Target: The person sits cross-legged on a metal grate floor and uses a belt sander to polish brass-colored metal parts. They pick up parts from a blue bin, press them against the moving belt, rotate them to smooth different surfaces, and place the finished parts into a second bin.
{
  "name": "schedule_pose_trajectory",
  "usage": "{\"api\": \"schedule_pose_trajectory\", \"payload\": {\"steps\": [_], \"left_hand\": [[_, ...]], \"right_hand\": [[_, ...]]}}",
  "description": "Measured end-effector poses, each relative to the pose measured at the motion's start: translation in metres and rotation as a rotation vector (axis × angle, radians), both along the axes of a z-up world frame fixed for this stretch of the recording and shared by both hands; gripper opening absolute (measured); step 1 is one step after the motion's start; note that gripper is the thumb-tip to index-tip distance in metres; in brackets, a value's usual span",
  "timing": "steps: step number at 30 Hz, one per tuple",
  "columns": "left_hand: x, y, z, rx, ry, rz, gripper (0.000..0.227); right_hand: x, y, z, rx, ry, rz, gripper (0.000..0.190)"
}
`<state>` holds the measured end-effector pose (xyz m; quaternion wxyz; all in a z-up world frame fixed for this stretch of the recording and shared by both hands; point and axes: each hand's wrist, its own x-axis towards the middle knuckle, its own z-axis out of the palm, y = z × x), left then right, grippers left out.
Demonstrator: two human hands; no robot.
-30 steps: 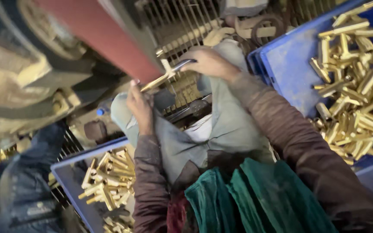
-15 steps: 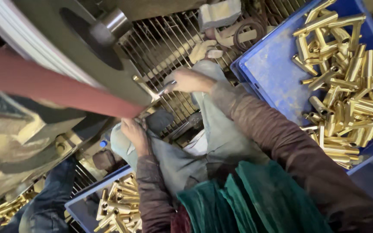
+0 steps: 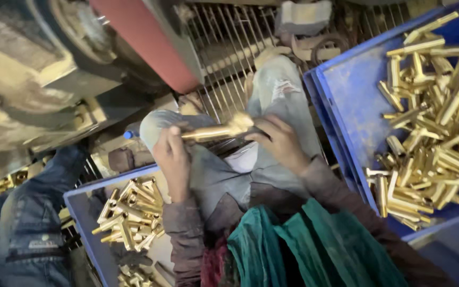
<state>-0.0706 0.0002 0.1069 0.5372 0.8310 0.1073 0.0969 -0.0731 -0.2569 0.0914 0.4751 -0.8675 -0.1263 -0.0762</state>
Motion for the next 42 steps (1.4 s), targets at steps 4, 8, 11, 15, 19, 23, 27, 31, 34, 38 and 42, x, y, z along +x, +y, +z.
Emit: {"api": "schedule_pose_trajectory", "payload": {"steps": [4,8,11,15,19,23,27,31,34,38,42], "left_hand": [[-0.003,-0.018,0.054,0.1,-0.198,-0.143,0.02],[-0.005,-0.028,0.074,0.132,-0.264,-0.226,0.011],[-0.008,-0.032,0.074,0.137,-0.228,-0.208,0.009],[-0.008,-0.033,0.073,0.158,-0.259,-0.211,0.01],[-0.008,-0.035,0.075,0.164,-0.232,-0.206,0.011],[-0.012,-0.038,0.077,0.161,-0.186,-0.198,0.012],[-0.015,-0.039,0.076,0.166,-0.173,-0.185,0.013],[-0.019,-0.039,0.073,0.163,-0.151,-0.154,0.013],[-0.023,-0.038,0.073,0.158,-0.136,-0.147,0.013],[-0.026,-0.041,0.079,0.17,-0.164,-0.165,0.011],[-0.034,-0.047,0.094,0.233,-0.195,-0.228,0.015]], "right_hand": [[-0.005,0.0,0.009,0.04,-0.062,-0.039,0.028],[-0.004,-0.006,0.002,0.08,-0.101,0.01,0.036],[-0.003,-0.01,-0.004,0.115,-0.076,0.033,0.04],[0.001,-0.012,-0.009,0.123,-0.038,0.046,0.04],[0.01,-0.012,-0.014,0.175,0.041,0.104,0.033],[0.013,-0.011,-0.017,0.274,0.065,0.114,0.032],[0.014,-0.011,-0.014,0.216,0.116,0.092,0.032],[0.013,-0.01,-0.016,0.237,0.078,0.097,0.036],[0.015,-0.009,-0.02,0.237,0.045,0.107,0.035],[0.018,-0.01,-0.018,0.216,-0.026,0.145,0.037],[0.016,-0.016,-0.011,0.2,0.017,0.213,0.034]]}}
